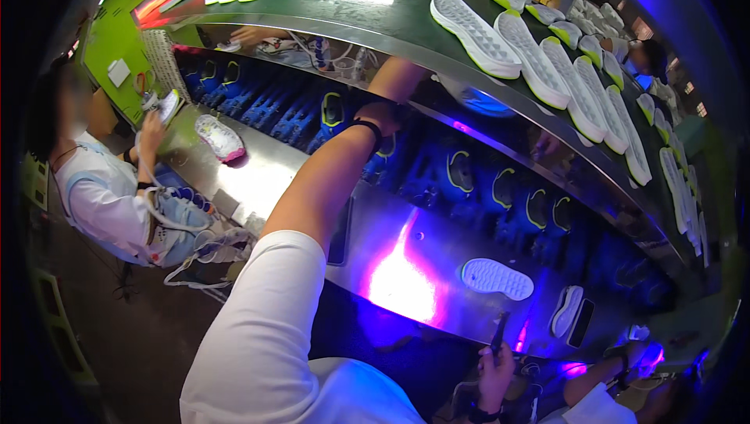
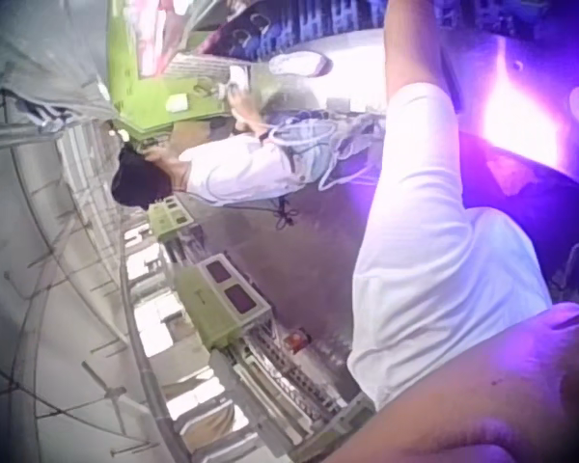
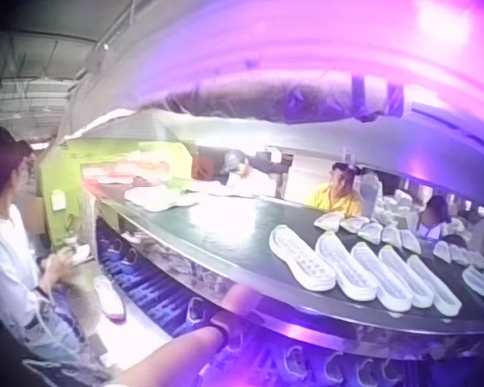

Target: Applying liquid to shoe components and inspecting them under a lamp on a production line.

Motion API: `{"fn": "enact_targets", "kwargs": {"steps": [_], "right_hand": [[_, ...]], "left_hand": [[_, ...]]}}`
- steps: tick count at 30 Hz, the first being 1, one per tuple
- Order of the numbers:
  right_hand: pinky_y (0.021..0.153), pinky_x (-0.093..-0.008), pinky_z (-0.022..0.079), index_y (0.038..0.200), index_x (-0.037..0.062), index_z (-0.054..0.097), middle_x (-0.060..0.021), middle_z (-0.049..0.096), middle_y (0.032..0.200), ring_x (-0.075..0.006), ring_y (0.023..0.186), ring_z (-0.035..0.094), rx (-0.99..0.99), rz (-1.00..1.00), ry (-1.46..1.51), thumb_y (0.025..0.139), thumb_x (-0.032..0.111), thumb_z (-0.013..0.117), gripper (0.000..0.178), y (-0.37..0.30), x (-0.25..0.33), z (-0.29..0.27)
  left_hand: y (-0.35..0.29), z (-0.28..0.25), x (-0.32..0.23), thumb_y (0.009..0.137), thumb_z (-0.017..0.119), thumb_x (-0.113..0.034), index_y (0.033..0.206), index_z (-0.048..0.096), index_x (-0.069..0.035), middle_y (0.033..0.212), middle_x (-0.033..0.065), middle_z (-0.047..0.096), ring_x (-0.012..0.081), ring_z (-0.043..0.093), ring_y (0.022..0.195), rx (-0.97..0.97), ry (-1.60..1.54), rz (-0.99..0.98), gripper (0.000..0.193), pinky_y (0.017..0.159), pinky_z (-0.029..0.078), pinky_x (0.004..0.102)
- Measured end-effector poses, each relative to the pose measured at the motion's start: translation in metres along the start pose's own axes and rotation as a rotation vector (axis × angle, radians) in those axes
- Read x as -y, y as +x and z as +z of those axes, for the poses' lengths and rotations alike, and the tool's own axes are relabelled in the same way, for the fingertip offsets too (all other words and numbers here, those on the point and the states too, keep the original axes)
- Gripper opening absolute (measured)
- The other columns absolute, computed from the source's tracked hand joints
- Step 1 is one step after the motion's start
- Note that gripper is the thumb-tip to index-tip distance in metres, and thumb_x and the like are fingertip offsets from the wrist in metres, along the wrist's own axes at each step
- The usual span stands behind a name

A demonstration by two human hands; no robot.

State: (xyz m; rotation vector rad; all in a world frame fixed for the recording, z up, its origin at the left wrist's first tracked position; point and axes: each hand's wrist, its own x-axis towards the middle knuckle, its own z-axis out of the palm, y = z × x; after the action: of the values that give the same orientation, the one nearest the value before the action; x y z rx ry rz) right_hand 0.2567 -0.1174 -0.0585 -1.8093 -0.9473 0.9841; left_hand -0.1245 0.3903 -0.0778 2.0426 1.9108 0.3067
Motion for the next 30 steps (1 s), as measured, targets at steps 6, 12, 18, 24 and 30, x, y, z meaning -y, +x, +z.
{"fn": "enact_targets", "kwargs": {"steps": [6, 12, 18, 24, 30], "right_hand": [[0.050, -0.0199, 0.037, 0.119, 0.0023, 0.059, 0.0003, 0.062, 0.083, -0.0038, 0.059, 0.049, 0.077, 0.026, 0.086, 0.097, 0.005, 0.064, 0.023, 0.036, -0.003, 0.023], [0.053, -0.0210, 0.038, 0.122, 0.0010, 0.062, 0.0020, 0.059, 0.081, -0.0044, 0.061, 0.049, -0.032, 0.029, 0.075, 0.097, 0.006, 0.065, 0.026, 0.035, -0.006, 0.030], [0.055, -0.0226, 0.040, 0.122, 0.0003, 0.062, 0.0021, 0.059, 0.080, -0.0050, 0.062, 0.050, 0.027, -0.068, 0.031, 0.096, 0.006, 0.067, 0.027, 0.047, 0.008, 0.008], [0.056, -0.0236, 0.041, 0.122, 0.0000, 0.063, 0.0011, 0.060, 0.080, -0.0057, 0.063, 0.051, 0.051, -0.026, 0.061, 0.096, 0.004, 0.066, 0.027, 0.050, 0.001, -0.017], [0.056, -0.0225, 0.040, 0.123, 0.0010, 0.061, -0.0005, 0.062, 0.081, -0.0057, 0.062, 0.051, -0.043, 0.020, 0.109, 0.096, 0.003, 0.065, 0.028, 0.050, -0.007, -0.045]], "left_hand": [[0.076, 0.072, 0.020, 0.098, 0.050, -0.039, 0.116, 0.073, -0.017, 0.110, 0.0132, 0.074, 0.0304, 0.070, 0.097, -0.904, 0.093, 0.303, 0.036, 0.093, 0.052, 0.0424], [0.000, 0.082, -0.164, 0.093, 0.055, -0.030, 0.118, 0.074, -0.013, 0.125, 0.0131, 0.071, 0.0323, 0.069, 0.116, 0.043, -0.043, -0.008, 0.036, 0.092, 0.057, 0.0474], [-0.003, 0.052, -0.149, 0.088, 0.057, -0.039, 0.129, 0.068, -0.012, 0.125, 0.0146, 0.071, 0.0312, 0.068, 0.117, -0.018, -0.056, -0.015, 0.050, 0.096, 0.054, 0.0416], [0.005, 0.045, -0.120, 0.094, 0.049, -0.044, 0.146, 0.054, -0.017, 0.145, 0.0118, 0.059, 0.0315, 0.053, 0.136, 0.046, -0.003, 0.072, 0.059, 0.108, 0.046, 0.0422], [0.002, 0.082, -0.253, 0.098, 0.047, -0.047, 0.147, 0.052, -0.015, 0.150, 0.0128, 0.054, 0.0352, 0.049, 0.139, -0.232, -0.050, 0.479, 0.059, 0.115, 0.039, 0.0461]]}}
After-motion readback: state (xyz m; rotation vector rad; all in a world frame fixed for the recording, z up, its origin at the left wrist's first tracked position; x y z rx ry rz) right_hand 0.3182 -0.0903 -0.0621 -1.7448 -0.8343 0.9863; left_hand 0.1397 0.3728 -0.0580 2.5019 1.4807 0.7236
